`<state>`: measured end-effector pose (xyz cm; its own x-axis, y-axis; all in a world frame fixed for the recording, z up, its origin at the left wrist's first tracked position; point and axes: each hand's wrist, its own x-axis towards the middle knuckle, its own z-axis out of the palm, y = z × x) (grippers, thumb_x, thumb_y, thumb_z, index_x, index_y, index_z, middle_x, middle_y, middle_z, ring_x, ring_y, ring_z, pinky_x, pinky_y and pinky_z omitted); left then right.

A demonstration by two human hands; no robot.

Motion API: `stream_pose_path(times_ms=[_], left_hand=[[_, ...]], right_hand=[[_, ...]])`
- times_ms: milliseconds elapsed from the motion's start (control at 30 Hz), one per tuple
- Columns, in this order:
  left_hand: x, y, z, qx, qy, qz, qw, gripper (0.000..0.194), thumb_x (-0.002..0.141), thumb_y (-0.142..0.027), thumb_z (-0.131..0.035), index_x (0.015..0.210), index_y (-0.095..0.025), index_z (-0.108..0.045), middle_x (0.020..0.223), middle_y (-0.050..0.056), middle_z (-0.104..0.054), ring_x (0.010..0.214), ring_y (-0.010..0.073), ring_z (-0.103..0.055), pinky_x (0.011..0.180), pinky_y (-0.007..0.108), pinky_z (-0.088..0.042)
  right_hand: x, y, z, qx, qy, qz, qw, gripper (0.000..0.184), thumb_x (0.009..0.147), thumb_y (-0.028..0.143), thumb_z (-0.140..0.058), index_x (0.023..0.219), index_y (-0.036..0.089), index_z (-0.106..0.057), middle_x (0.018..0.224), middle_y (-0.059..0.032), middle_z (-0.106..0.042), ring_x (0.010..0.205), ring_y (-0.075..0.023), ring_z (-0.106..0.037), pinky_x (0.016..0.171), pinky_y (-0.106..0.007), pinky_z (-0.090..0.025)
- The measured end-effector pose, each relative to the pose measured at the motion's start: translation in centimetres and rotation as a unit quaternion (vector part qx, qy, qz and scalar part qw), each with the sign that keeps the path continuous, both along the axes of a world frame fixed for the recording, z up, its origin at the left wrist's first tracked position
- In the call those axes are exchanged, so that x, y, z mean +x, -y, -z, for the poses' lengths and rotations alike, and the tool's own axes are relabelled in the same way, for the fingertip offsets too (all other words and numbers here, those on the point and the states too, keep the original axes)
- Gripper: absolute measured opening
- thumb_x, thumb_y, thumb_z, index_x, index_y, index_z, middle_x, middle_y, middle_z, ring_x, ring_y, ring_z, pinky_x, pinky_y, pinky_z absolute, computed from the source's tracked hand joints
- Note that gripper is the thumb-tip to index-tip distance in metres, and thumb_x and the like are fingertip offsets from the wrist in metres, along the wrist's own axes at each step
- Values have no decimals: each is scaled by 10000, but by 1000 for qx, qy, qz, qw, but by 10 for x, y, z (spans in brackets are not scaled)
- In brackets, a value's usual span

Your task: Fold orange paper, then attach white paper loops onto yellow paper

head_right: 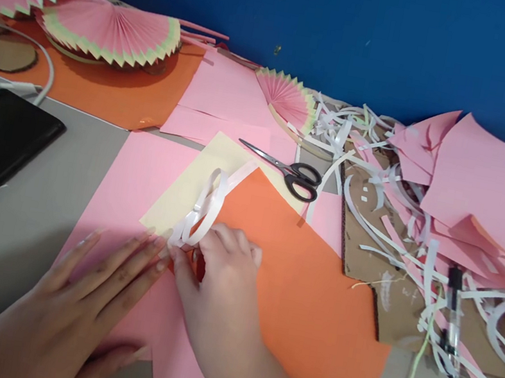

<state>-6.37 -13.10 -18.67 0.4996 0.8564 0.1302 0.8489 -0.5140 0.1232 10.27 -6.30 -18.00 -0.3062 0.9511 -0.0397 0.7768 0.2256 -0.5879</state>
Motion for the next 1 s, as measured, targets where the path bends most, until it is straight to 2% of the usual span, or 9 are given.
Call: stream_pose_path(times_ms=[400,567,700,833,1000], left_hand=[[4,2,0,0,6,-25,1000,683,820,-565,-473,1347,-134,-424,1428,64,-387,1344,203,-285,1130,417,-78],[2,1,0,2,1,-10,1000,696,830,-556,-458,1361,-110,-396,1443,81,-361,1345,213,-280,1126,431,-74],[0,4,2,-1,-4,-13,1000,700,848,-573,-417,1378,-118,-370,1460,77,-337,1354,212,-258,1124,439,-63],[-1,3,1,-17,-11,-9,1000,678,862,-584,-380,1402,-175,-335,1470,57,-322,1351,232,-265,1110,475,-76],[-1,-1,0,-34,-14,-8,999,679,856,-567,-406,1406,-176,-328,1474,56,-308,1350,256,-265,1094,510,-99]], right_hand=[[1,0,1,25,1,-9,1000,79,828,208,-580,783,237,-522,825,39,-608,806,-166,-522,713,-326,-288],[0,-1,1,31,3,-5,999,91,824,233,-594,779,232,-515,813,42,-604,773,-156,-509,711,-324,-285],[-1,-2,0,19,9,-3,1000,79,834,248,-578,770,230,-535,823,29,-611,790,-165,-512,718,-332,-289],[-1,-1,0,14,8,-3,1000,67,833,245,-578,777,231,-544,809,30,-616,770,-158,-511,718,-337,-297],[1,-5,-5,-15,13,-4,1000,86,844,283,-568,774,235,-572,807,24,-631,775,-160,-529,724,-350,-325]])
